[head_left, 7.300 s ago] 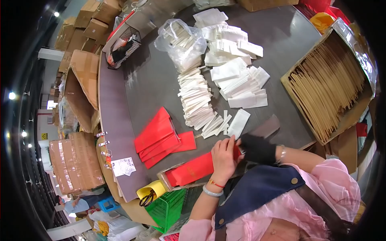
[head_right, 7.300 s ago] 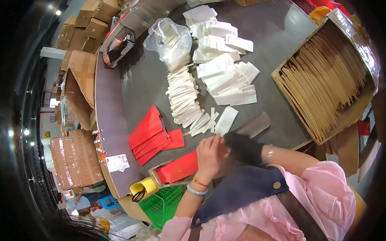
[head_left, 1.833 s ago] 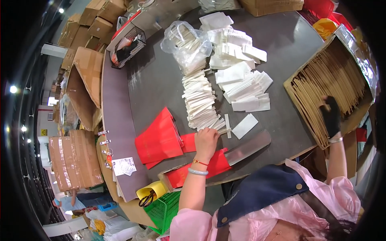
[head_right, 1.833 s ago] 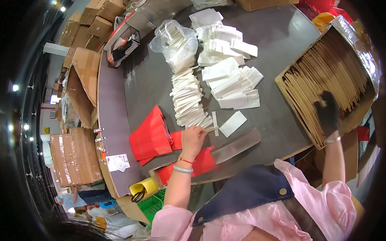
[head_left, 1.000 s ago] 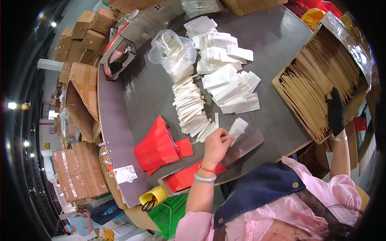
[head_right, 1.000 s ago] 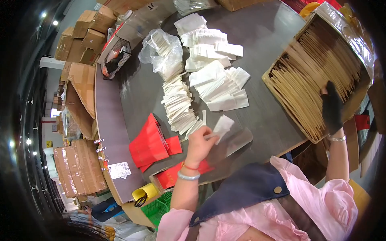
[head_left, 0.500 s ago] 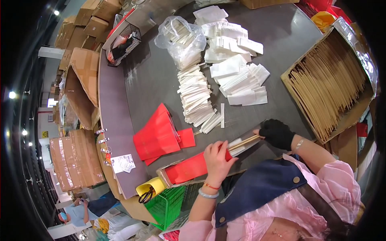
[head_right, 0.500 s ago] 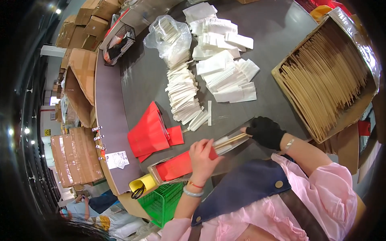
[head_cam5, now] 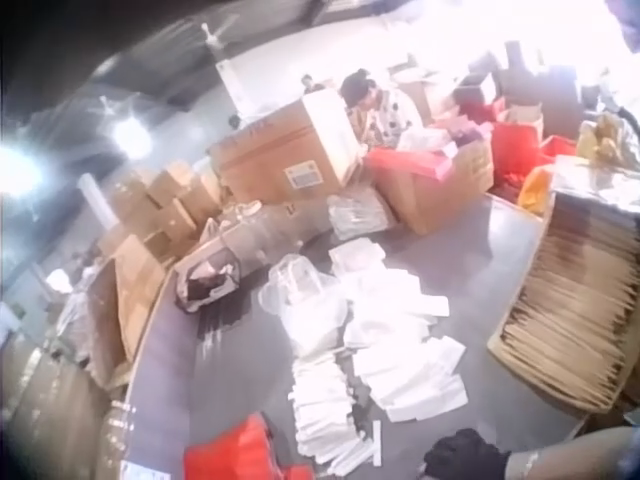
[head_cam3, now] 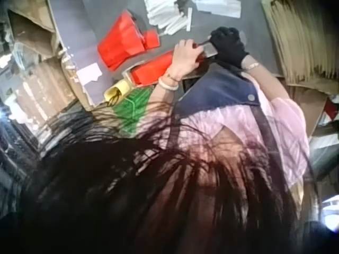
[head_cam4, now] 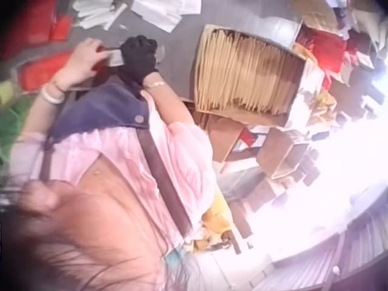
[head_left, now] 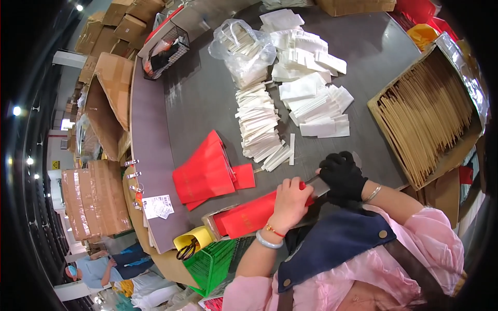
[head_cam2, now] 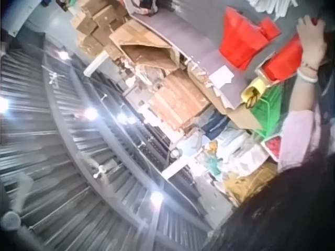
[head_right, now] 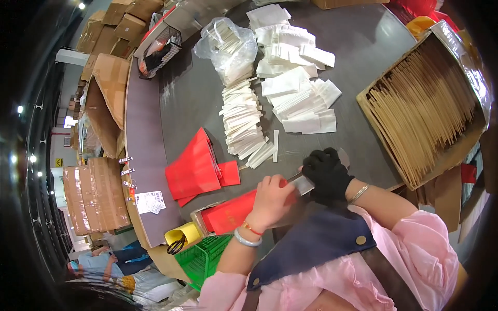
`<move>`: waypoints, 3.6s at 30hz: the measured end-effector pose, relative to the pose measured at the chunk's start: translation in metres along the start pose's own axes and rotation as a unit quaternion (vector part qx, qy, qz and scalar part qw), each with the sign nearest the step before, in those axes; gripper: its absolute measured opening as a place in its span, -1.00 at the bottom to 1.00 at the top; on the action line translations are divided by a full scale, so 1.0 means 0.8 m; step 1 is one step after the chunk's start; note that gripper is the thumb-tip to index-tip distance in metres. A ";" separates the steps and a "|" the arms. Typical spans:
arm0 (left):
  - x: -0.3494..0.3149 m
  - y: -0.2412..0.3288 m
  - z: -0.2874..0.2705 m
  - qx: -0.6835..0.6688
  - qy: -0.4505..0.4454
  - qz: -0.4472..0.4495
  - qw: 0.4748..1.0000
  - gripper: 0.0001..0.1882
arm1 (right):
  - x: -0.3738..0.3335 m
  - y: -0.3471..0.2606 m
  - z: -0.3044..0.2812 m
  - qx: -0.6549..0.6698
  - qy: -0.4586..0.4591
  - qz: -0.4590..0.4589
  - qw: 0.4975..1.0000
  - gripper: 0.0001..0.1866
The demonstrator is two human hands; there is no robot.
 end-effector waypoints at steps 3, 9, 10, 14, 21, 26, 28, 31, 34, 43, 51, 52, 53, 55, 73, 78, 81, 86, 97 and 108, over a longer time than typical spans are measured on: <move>0.010 -0.006 -0.053 0.038 -0.077 0.017 0.996 -0.68 | -0.003 0.020 -0.016 -0.002 -0.082 0.053 0.995 -0.32; -0.040 -0.103 -0.091 0.163 0.110 -0.028 0.980 -0.69 | -0.011 0.029 -0.077 -0.019 0.000 0.137 0.990 -0.35; -0.043 -0.090 -0.064 0.125 0.157 -0.087 0.976 -0.56 | -0.011 0.023 -0.077 -0.040 -0.020 0.137 0.990 -0.33; -0.064 -0.053 0.027 0.012 0.154 -0.308 0.939 -0.03 | -0.012 0.007 -0.064 -0.008 -0.057 0.123 0.991 -0.32; -0.073 -0.067 0.033 -0.102 0.179 -0.303 0.930 -0.03 | -0.005 -0.001 -0.056 -0.007 -0.115 0.089 0.989 -0.32; -0.067 -0.059 0.027 -0.115 0.169 -0.297 0.933 -0.07 | 0.012 -0.024 -0.009 0.025 -0.150 0.056 0.987 -0.31; -0.054 -0.061 0.019 -0.117 0.167 -0.284 0.937 -0.10 | 0.022 -0.040 0.029 0.046 -0.151 0.033 0.987 -0.28; -0.023 -0.074 0.014 -0.107 0.164 -0.215 0.957 -0.34 | 0.020 -0.026 0.018 0.066 -0.047 0.013 0.997 -0.28; 0.047 -0.078 0.012 -0.088 0.208 -0.150 0.963 -0.62 | -0.008 0.039 -0.027 0.118 0.083 0.087 0.986 -0.40; 0.088 -0.084 0.032 0.113 0.148 -0.092 0.978 -0.90 | -0.239 0.248 -0.160 -0.119 0.286 0.429 0.848 -0.62; 0.099 -0.062 0.001 0.016 0.090 -0.115 0.989 -0.98 | -0.246 0.276 -0.150 -0.115 0.113 0.498 0.852 -0.70; 0.105 -0.057 -0.004 0.016 0.088 -0.112 0.990 -0.98 | -0.247 0.276 -0.149 -0.073 0.129 0.524 0.839 -0.72; 0.114 -0.049 -0.009 -0.002 0.122 -0.059 0.991 -0.97 | -0.253 0.281 -0.146 -0.074 0.130 0.527 0.837 -0.72; 0.134 -0.043 -0.011 -0.019 0.156 -0.004 0.988 -0.94 | -0.263 0.289 -0.138 -0.037 0.197 0.489 0.849 -0.76; 0.037 -0.022 -0.022 -0.233 0.011 -0.088 0.969 -0.91 | -0.261 0.282 -0.136 -0.142 0.115 0.542 0.820 -0.67; 0.014 -0.001 -0.003 -0.020 -0.026 -0.038 0.999 -0.97 | -0.237 0.244 -0.162 -0.011 0.293 0.495 0.818 -0.60; 0.030 0.007 -0.004 -0.106 0.150 -0.032 0.982 -0.94 | -0.172 0.168 -0.159 0.020 0.325 0.318 0.890 -0.78; 0.044 0.003 0.040 -0.058 0.098 -0.068 0.991 -0.93 | -0.095 0.097 -0.135 0.198 0.234 0.277 0.911 -0.85; 0.030 0.014 -0.013 0.038 -0.047 0.095 0.994 -0.92 | -0.105 0.102 -0.006 0.319 0.225 0.248 0.886 -0.86; -0.031 -0.002 -0.006 0.006 0.154 -0.088 0.984 -0.52 | -0.068 0.091 -0.048 0.076 -0.106 0.147 0.981 -0.74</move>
Point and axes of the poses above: each hand's wrist, its own x-axis towards the middle knuckle, its own z-axis out of the palm, y = z × x, the point moved 3 cm from there along x, towards the middle knuckle, and after that the axes turned 3 degrees about z, right-handed, at the moved point
